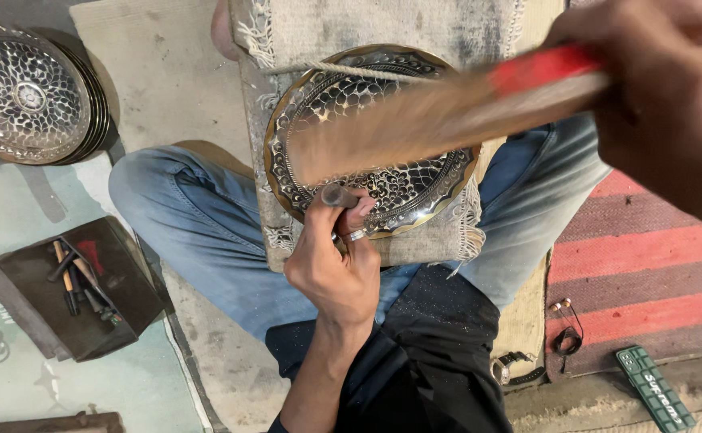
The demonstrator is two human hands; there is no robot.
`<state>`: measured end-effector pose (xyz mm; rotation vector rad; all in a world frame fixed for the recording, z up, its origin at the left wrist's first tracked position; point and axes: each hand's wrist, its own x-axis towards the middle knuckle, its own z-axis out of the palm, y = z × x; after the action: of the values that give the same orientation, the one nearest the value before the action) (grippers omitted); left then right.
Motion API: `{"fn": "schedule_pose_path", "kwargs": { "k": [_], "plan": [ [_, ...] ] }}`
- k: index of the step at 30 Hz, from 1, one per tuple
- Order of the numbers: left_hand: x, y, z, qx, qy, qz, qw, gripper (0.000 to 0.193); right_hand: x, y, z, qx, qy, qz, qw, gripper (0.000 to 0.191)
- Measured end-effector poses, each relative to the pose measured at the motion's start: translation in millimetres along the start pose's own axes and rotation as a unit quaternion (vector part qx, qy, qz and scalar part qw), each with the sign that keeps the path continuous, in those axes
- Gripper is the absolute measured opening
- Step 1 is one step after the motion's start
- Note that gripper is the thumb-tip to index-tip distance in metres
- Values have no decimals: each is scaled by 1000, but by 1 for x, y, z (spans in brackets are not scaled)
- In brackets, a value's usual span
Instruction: The person sits cross-legged on the floor with a decorative brass plate lashed to a cloth-covered cushion on their lap. They hold a punch against the plate's patterned surface with one hand and repeatedly strike the punch with a wooden mallet in the other hand, repositioning the punch across the design to emboss the metal.
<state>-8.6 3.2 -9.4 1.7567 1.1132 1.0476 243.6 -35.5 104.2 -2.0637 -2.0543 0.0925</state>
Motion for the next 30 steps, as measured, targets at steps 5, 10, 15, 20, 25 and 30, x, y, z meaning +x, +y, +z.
{"fn": "schedule_pose_path", "kwargs": {
  "k": [5,10,15,20,25,30],
  "plan": [
    [0,1,0,-17,-6,-21,1000,28,9,-2,-4,3,-11,-25,1000,35],
    [1,2,-1,-27,-11,-32,999,28,5,4,-2,-9,-23,-48,999,33],
    [2,3,-2,-6,-8,-14,1000,25,4,4,-1,-6,-18,-42,999,32],
    [2,3,-5,28,-10,-6,1000,21,2,0,-2,-32,-23,-13,999,33],
    [2,2,-4,16,-13,-13,1000,20,-2,4,4,-63,-33,-32,997,33],
    [2,2,-2,-10,-13,-25,1000,28,-2,5,8,-39,-9,-36,999,29]
  ]
}}
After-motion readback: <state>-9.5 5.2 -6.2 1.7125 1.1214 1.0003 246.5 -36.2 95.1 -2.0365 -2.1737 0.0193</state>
